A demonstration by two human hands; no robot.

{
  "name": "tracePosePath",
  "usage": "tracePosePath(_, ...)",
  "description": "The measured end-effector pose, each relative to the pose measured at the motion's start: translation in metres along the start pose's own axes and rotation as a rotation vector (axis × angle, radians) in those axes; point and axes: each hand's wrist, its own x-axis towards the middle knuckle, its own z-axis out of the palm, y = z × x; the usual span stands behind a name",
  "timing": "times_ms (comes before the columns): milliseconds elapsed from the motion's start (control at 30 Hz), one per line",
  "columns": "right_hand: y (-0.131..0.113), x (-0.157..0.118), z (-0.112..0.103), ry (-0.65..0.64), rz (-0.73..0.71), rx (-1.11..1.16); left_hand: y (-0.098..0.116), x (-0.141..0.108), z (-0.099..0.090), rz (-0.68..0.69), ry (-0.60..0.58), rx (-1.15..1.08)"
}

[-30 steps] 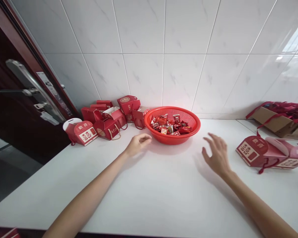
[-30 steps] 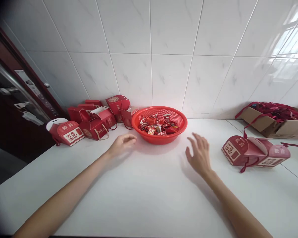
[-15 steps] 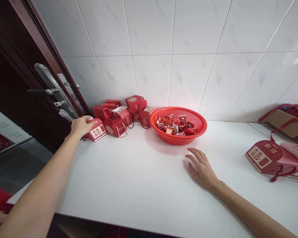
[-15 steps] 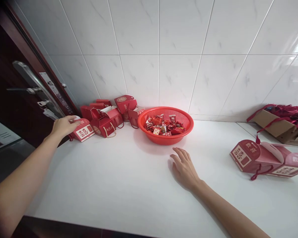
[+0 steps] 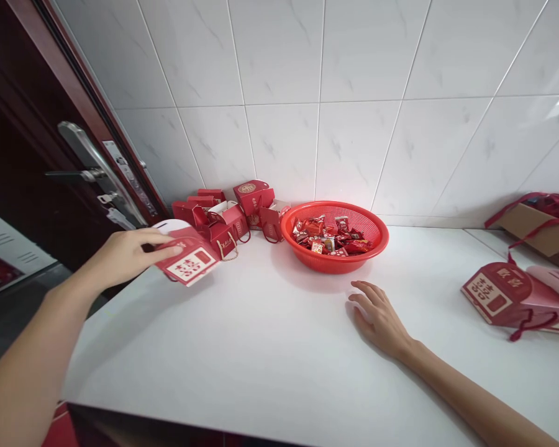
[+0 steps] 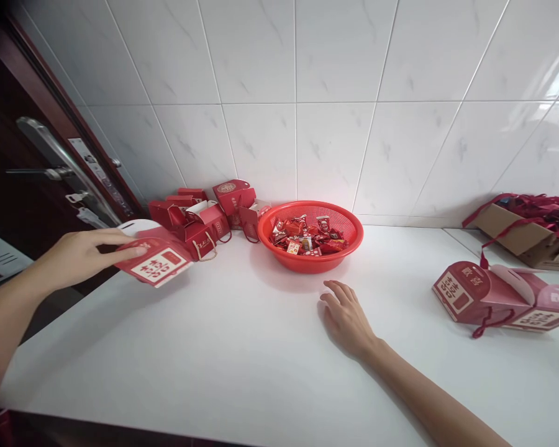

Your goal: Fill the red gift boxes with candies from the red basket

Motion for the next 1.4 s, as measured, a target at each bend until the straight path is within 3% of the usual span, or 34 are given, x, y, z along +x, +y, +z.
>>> tracePosePath(100, -0.003, 0.002, 0.000, 0.024, 0.046, 0.049, 0.047, -0.016, 0.011, 0.348, -0.072, -0.202)
tracePosePath(200, -0.006, 0.003, -0.003, 0.046, 0.078, 0.100, 0.099, -0.028, 0.043, 0.806, -0.142, -0.276)
tracePosePath(300, -0.007, 0.005, -0.009, 0.075, 0.107, 0.129, 0.140, -0.039, 0.082, 1.150, -0.006, -0.235)
tracePosePath(400, -0.007, 0.013, -0.022, 0.156, 0.099, 0.131, 0.165, -0.044, 0.112, 1.296, 0.104, -0.288)
tracePosePath(500, -0.010, 0.030, -0.037, 0.258, 0.065, 0.158, 0.181, -0.042, 0.128, 1.308, 0.118, -0.294)
tracePosePath(567, -0.014, 0.047, -0.045, 0.260, 0.006, 0.226, 0.189, -0.041, 0.133, 1.311, 0.119, -0.284)
tracePosePath(700, -0.022, 0.086, -0.054, 0.047, -0.190, 0.395, 0.200, -0.042, 0.137, 1.319, 0.128, -0.309)
tracePosePath(800, -0.021, 0.105, -0.055, -0.153, -0.242, 0.451, 0.200, -0.044, 0.135, 1.264, 0.123, -0.344)
tracePosePath(900, -0.014, 0.105, -0.056, -0.228, -0.171, 0.433, 0.193, -0.044, 0.124, 1.165, 0.081, -0.387)
tracePosePath(1033, -0.004, 0.096, -0.059, -0.201, -0.086, 0.468, 0.183, -0.042, 0.111, 0.977, -0.039, -0.423)
tracePosePath(1167, 0.000, 0.097, -0.072, -0.200, -0.017, 0.486, 0.182, -0.038, 0.109, 0.818, -0.179, -0.385)
tracePosePath(1300, 0.006, 0.101, -0.095, -0.334, 0.039, 0.389, 0.192, -0.034, 0.106, 0.752, -0.332, -0.314)
tracePosePath(1400, 0.015, 0.098, -0.110, -0.456, 0.085, 0.332, 0.201, -0.032, 0.101, 0.782, -0.459, -0.255)
